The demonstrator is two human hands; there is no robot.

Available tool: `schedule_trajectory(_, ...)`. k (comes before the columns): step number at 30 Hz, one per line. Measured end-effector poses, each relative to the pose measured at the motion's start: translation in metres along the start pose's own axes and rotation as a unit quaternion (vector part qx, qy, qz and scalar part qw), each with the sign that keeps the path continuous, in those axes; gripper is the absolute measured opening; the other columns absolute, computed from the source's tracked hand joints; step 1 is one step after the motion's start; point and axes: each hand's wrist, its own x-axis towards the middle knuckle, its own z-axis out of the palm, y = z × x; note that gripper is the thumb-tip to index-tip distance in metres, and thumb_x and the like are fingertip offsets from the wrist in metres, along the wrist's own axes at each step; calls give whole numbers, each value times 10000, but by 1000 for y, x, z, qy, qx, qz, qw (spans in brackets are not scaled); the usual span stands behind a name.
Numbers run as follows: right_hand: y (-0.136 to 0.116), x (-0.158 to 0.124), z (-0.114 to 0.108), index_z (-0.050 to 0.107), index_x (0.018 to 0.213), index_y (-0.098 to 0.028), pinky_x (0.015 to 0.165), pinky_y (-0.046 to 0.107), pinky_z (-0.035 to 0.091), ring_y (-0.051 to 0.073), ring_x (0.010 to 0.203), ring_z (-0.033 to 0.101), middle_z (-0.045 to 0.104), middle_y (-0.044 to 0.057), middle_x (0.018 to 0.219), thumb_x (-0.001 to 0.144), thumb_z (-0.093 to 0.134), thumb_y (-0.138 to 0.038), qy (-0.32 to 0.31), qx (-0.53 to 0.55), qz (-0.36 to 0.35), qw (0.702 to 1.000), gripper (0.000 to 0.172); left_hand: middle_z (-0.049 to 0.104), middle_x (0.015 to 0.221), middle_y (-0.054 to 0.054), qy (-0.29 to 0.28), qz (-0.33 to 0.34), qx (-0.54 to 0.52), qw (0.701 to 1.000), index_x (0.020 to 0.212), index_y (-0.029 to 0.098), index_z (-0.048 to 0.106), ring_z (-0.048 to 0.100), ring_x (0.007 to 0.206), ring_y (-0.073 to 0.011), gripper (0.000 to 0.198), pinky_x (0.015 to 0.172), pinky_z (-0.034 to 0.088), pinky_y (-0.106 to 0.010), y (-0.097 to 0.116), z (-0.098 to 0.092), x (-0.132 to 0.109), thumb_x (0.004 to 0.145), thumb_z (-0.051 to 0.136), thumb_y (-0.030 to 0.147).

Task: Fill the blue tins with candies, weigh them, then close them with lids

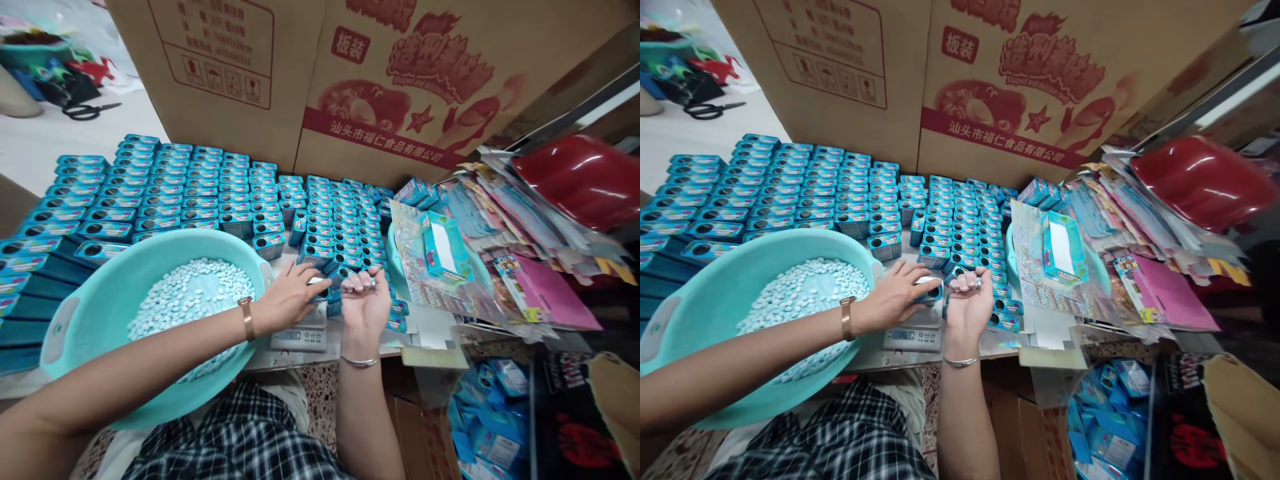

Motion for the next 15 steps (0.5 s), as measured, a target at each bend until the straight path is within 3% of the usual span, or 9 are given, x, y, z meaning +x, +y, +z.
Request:
schedule_trajectory(3, 5, -1, 1, 483, 777, -202, 506, 187, 413, 54, 454, 413, 389, -114, 528, 901, 569, -331, 15, -3, -1, 1000, 198, 548, 1293, -119, -7, 1, 0, 1000, 1351, 249, 482, 415, 1268, -328, 477, 1063, 289, -574, -3, 4, -3, 881, 562, 256)
schedule_trajectory(7, 18, -5, 6, 510, 779, -203, 593, 216, 475, 63, 503, 455, 421, -102, 556, 878, 595, -364, 8, -38, -26, 999, 207, 551, 1302, -115, 27, -4, -60, 998, 1233, 232, 559, 438, 1259, -301, 357, 1076, 294, -554, -9, -1, -11, 878, 571, 271)
schedule_trajectory(11, 30, -8, 7, 546, 769, -196, 703, 260, 517, 73, 547, 499, 469, -83, 581, 861, 609, -395, -3, -88, -83, 993, 229, 563, 1277, -135, 69, -38, -141, 987, 1282, 196, 492, 501, 1191, -292, 497, 1014, 395, -498, -11, -3, -14, 828, 646, 329)
schedule_trajectory(15, 35, -11, 7, 567, 777, -191, 802, 304, 531, 82, 590, 546, 493, -75, 589, 855, 613, -394, 4, -108, -108, 988, 223, 560, 1297, -151, 65, -67, -160, 983, 1347, 190, 419, 521, 1180, -312, 641, 971, 435, -493, -12, 6, -10, 791, 698, 344)
